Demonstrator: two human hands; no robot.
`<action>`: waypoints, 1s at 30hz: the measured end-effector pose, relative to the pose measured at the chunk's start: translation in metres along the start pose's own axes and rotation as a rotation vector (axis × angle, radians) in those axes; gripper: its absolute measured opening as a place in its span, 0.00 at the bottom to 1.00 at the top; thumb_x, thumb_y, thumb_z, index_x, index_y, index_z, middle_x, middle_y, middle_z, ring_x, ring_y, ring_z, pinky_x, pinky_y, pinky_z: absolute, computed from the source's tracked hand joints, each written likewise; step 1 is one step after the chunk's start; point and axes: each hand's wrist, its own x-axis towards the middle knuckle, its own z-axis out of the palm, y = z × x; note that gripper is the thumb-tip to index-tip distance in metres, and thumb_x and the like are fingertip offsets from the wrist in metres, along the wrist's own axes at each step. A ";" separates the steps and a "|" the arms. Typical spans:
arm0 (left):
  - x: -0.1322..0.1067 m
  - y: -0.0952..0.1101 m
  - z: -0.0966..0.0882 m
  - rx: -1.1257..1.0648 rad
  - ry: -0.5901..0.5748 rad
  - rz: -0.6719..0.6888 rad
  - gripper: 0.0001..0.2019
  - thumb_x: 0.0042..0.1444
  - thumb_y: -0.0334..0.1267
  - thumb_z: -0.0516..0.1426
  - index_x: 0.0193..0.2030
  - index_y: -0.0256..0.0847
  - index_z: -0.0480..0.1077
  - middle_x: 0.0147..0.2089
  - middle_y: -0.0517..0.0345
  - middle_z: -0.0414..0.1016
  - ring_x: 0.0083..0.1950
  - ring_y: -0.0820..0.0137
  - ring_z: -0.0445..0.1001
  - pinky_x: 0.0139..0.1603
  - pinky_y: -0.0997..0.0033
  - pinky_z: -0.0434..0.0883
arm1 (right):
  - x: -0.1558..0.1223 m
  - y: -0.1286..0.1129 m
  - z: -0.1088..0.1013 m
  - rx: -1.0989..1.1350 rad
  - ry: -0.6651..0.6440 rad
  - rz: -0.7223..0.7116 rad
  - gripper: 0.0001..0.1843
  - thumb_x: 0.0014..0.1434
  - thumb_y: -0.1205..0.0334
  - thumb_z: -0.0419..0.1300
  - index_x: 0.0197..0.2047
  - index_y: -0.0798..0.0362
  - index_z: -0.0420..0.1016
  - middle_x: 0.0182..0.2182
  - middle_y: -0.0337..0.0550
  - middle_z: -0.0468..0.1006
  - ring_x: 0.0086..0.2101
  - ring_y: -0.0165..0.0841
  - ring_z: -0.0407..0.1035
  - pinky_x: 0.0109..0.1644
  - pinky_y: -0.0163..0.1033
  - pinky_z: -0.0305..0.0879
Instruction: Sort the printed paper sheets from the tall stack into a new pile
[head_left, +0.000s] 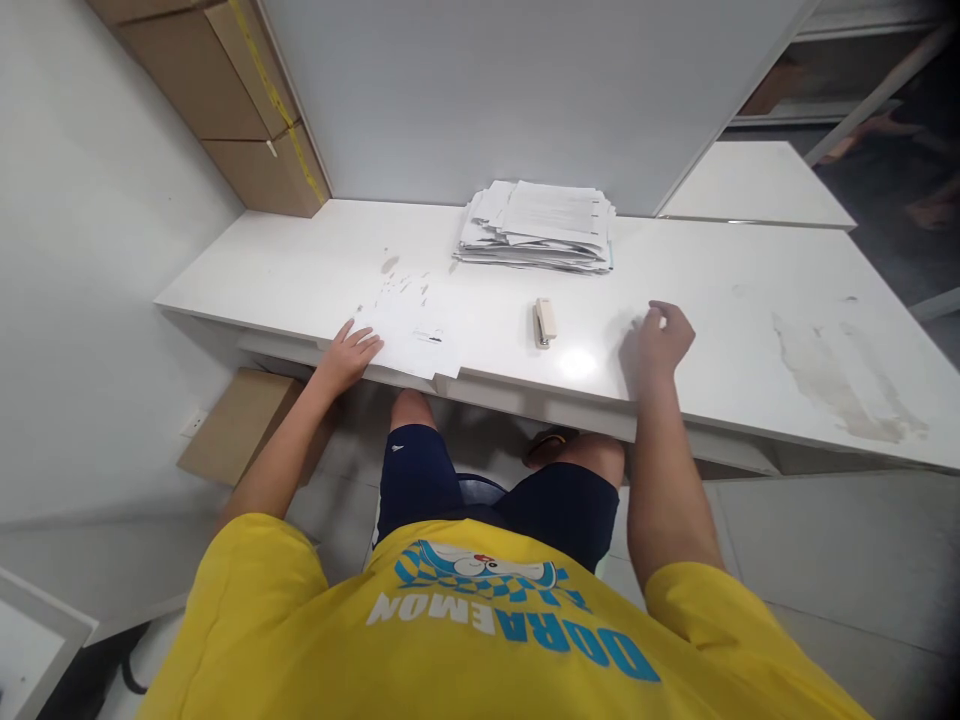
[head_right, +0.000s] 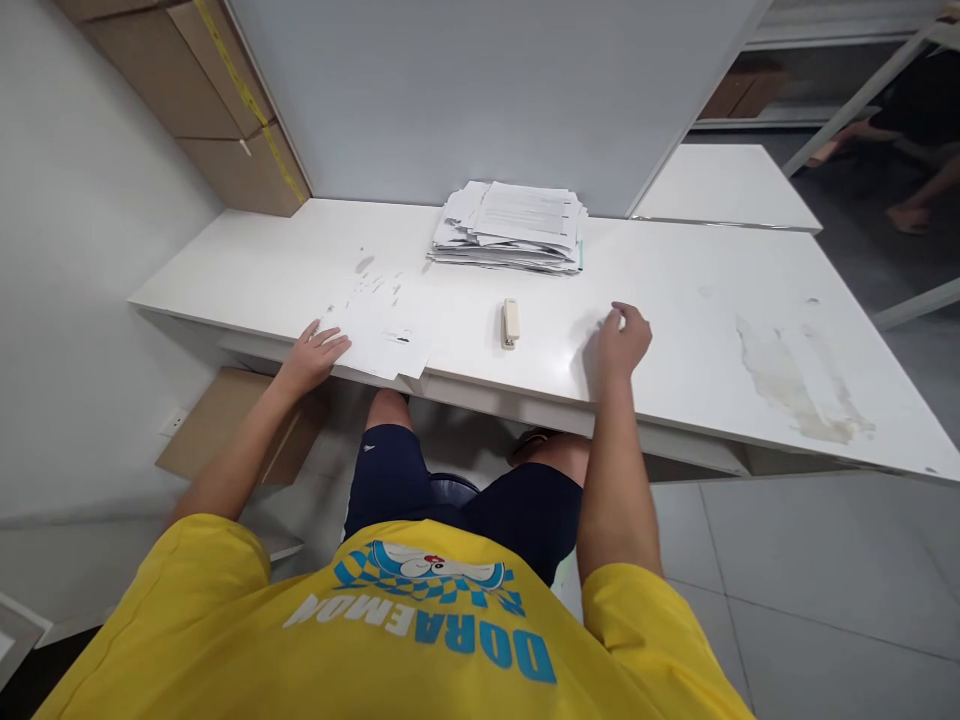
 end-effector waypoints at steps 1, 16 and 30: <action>-0.004 0.003 0.000 -0.004 0.020 -0.004 0.18 0.57 0.30 0.51 0.48 0.47 0.78 0.55 0.46 0.79 0.66 0.56 0.70 0.74 0.36 0.47 | -0.022 -0.014 -0.004 0.125 0.136 0.080 0.22 0.63 0.62 0.40 0.48 0.55 0.72 0.48 0.55 0.77 0.51 0.41 0.70 0.60 0.49 0.63; -0.024 0.088 0.054 -0.329 0.049 0.034 0.23 0.62 0.53 0.57 0.62 0.51 0.69 0.66 0.46 0.70 0.76 0.53 0.53 0.75 0.38 0.41 | -0.214 -0.085 -0.006 1.236 -0.655 0.681 0.24 0.46 0.52 0.70 0.47 0.48 0.75 0.46 0.42 0.83 0.49 0.44 0.76 0.53 0.50 0.73; -0.052 0.120 0.083 -1.374 0.026 -0.584 0.42 0.55 0.51 0.53 0.75 0.44 0.45 0.71 0.40 0.61 0.63 0.53 0.72 0.51 0.53 0.77 | -0.188 -0.057 -0.018 1.007 -0.570 0.581 0.23 0.44 0.61 0.66 0.46 0.48 0.74 0.47 0.39 0.82 0.50 0.44 0.73 0.60 0.53 0.67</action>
